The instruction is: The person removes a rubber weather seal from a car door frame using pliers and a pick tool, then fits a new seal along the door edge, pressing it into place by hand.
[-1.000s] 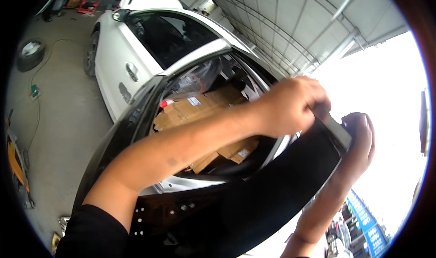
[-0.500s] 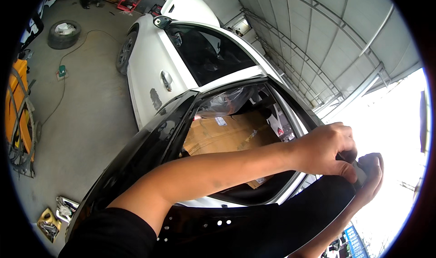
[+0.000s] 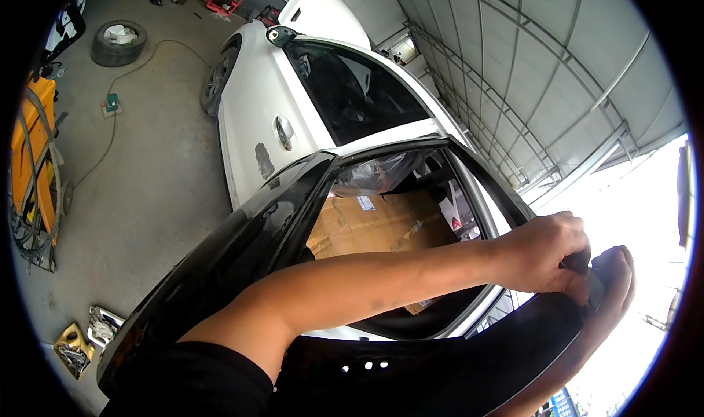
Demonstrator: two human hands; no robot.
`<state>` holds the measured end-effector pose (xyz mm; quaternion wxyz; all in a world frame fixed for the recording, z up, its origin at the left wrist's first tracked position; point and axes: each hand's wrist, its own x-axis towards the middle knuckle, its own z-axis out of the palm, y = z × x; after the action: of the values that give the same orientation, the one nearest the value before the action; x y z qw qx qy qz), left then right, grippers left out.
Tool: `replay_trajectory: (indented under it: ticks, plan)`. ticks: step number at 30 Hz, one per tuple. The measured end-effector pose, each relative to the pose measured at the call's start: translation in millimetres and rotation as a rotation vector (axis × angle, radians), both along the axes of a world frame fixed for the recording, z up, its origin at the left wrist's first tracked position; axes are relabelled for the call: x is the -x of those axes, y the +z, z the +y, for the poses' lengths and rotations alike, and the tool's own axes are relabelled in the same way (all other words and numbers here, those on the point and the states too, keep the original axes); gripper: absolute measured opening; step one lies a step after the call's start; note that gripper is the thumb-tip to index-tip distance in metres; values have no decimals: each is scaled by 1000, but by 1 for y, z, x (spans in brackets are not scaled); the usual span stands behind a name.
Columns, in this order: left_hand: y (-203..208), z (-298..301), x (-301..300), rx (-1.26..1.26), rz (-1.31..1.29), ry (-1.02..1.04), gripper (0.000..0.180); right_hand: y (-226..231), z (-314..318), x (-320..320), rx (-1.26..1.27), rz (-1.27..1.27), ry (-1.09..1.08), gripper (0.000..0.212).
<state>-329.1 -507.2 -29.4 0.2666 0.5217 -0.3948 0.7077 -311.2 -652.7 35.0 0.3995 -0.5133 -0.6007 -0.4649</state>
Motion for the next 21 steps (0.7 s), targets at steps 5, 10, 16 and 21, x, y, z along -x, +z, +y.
replay_trajectory:
  ticks: [5,10,16,21]
  plan:
    - [1,5,13,-51,158,-174,42,8,3,7,97,-193,3,26]
    - [5,6,24,-79,237,-198,45,13,0,16,185,-121,32,20]
    - [12,18,28,-101,495,-311,53,21,-10,13,289,-129,100,21]
    - [19,10,21,-105,533,-328,66,56,-89,29,-316,-304,-52,22]
